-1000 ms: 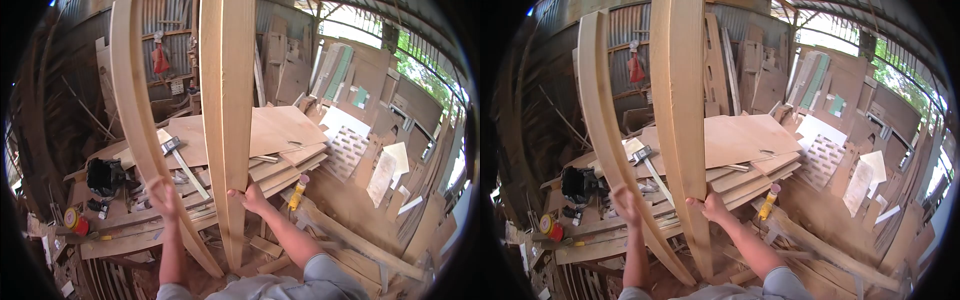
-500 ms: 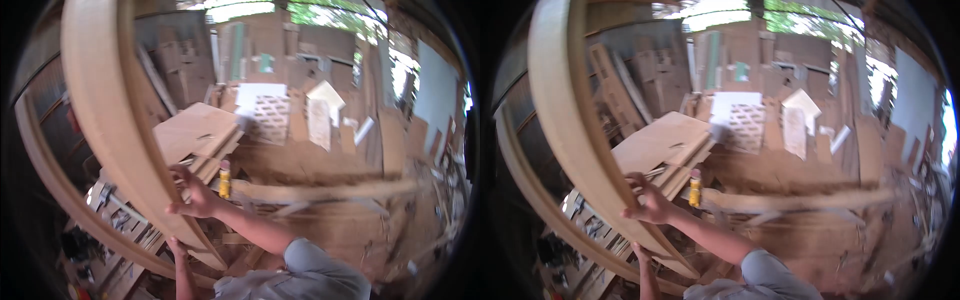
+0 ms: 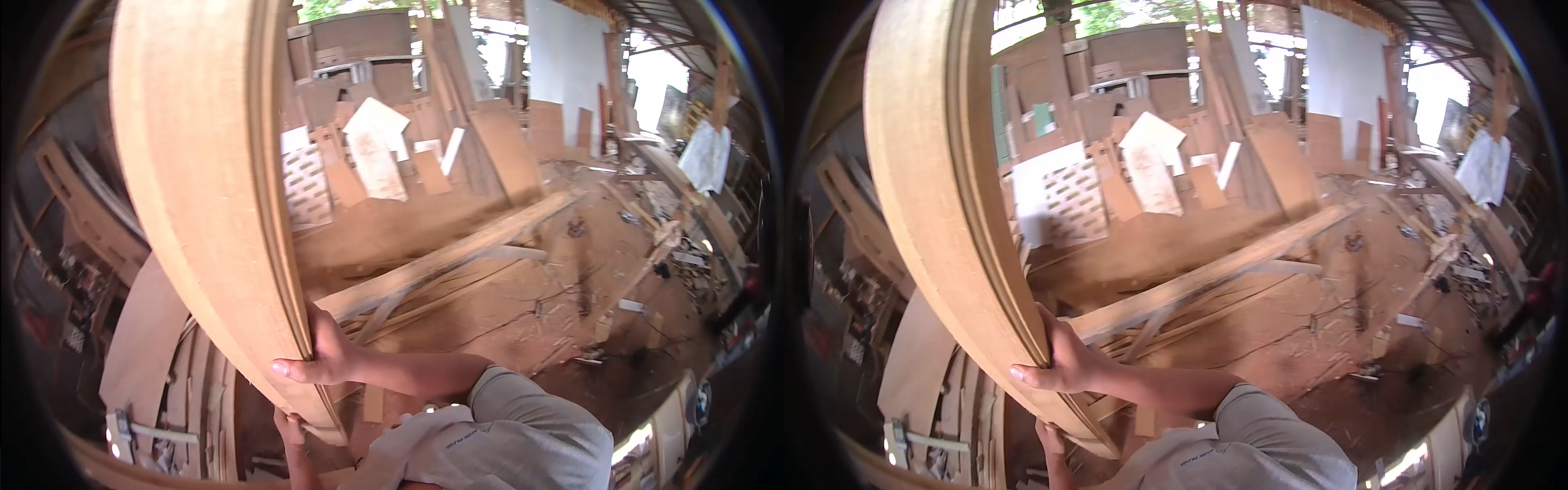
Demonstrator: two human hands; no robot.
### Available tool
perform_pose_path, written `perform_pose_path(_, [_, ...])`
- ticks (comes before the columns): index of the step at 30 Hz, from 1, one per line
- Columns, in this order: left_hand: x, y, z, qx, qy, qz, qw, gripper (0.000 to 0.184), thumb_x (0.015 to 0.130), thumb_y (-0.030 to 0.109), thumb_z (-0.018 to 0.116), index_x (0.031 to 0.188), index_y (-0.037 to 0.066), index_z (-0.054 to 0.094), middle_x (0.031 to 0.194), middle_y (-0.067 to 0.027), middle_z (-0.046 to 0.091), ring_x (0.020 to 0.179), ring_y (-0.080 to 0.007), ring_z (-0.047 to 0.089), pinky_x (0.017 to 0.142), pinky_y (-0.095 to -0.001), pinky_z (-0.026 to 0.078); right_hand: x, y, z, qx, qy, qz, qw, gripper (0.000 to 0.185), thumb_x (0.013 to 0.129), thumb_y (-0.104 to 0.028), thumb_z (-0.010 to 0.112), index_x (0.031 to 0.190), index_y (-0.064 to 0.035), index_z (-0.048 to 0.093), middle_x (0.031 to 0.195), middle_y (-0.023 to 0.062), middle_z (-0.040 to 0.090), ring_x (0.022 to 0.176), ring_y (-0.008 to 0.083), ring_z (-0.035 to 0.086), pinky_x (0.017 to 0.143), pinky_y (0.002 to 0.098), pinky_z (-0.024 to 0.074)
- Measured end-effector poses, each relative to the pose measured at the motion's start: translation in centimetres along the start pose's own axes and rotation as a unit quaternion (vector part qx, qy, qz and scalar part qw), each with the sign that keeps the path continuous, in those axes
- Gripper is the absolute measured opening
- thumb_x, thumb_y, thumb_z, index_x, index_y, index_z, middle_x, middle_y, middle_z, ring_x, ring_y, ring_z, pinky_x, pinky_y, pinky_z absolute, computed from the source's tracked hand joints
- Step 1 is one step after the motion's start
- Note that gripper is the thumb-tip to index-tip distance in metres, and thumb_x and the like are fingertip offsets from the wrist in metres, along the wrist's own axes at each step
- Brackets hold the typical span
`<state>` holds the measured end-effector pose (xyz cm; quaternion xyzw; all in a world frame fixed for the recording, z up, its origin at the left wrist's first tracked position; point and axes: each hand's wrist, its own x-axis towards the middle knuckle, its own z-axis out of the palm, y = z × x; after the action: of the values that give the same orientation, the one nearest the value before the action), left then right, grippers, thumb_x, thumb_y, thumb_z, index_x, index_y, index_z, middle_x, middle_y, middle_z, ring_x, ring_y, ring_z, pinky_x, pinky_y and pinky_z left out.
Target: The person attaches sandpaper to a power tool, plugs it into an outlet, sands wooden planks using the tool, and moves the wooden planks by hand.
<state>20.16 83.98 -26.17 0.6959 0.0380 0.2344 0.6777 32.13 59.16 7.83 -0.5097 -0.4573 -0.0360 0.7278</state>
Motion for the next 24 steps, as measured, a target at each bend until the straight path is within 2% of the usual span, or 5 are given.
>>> perform_pose_path(4, [0.1, -4.6, 3.5, 0.011, -0.067, -0.039, 0.997, 0.093, 0.093, 0.077, 0.062, 0.128, -0.009, 0.062, 0.116, -0.0131, 0.073, 0.100, -0.0200, 0.070, 0.085, -0.0354, 0.056, -2.1, -1.6, -3.5, -0.045, 0.083, 0.021, 0.995, 0.087, 0.085, -0.020, 0.079, 0.154, 0.0055, 0.034, 0.139, 0.0144, 0.054, 0.131, 0.0232, 0.050, 0.110, 0.0410, 0.0421])
perform_pose_path(12, [4.0, -6.4, 14.8, -0.044, -0.169, -0.115, 0.978, 0.095, 0.082, 0.084, 0.070, 0.107, -0.008, 0.071, 0.093, -0.0054, 0.073, 0.084, -0.0165, 0.070, 0.071, -0.0338, 0.057, -7.5, -3.2, -13.7, -0.119, 0.257, 0.064, 0.957, 0.068, 0.090, -0.017, 0.079, 0.146, 0.0008, 0.045, 0.128, 0.0092, 0.060, 0.121, 0.0163, 0.055, 0.103, 0.0368, 0.0468])
perform_pose_path(19, [5.8, -11.3, 26.3, 0.004, -0.242, -0.039, 0.970, 0.089, 0.089, 0.078, 0.067, 0.109, -0.008, 0.072, 0.095, -0.0078, 0.075, 0.085, -0.0179, 0.070, 0.074, -0.0376, 0.057, -12.5, -4.5, -28.1, -0.120, 0.346, 0.052, 0.929, 0.058, 0.093, -0.012, 0.075, 0.143, -0.0009, 0.048, 0.124, 0.0054, 0.061, 0.117, 0.0140, 0.056, 0.101, 0.0356, 0.0476])
perform_pose_path(20, [6.3, -11.5, 28.3, 0.019, -0.261, 0.010, 0.965, 0.089, 0.094, 0.080, 0.057, 0.099, -0.007, 0.072, 0.087, -0.0102, 0.074, 0.081, -0.0178, 0.069, 0.070, -0.0379, 0.055, -13.1, -5.0, -30.7, -0.114, 0.350, 0.055, 0.928, 0.057, 0.094, -0.013, 0.075, 0.142, -0.0010, 0.048, 0.123, 0.0052, 0.061, 0.117, 0.0139, 0.056, 0.101, 0.0356, 0.0477])
perform_pose_path(24, [6.3, -7.6, 35.2, 0.089, -0.249, -0.084, 0.961, 0.084, 0.091, 0.075, 0.064, 0.101, -0.008, 0.074, 0.087, -0.0089, 0.075, 0.082, -0.0182, 0.068, 0.073, -0.0391, 0.055, -14.4, -7.5, -40.5, -0.102, 0.389, 0.071, 0.913, 0.051, 0.095, -0.015, 0.074, 0.139, -0.0006, 0.052, 0.121, 0.0061, 0.064, 0.114, 0.0148, 0.059, 0.099, 0.0367, 0.0494])
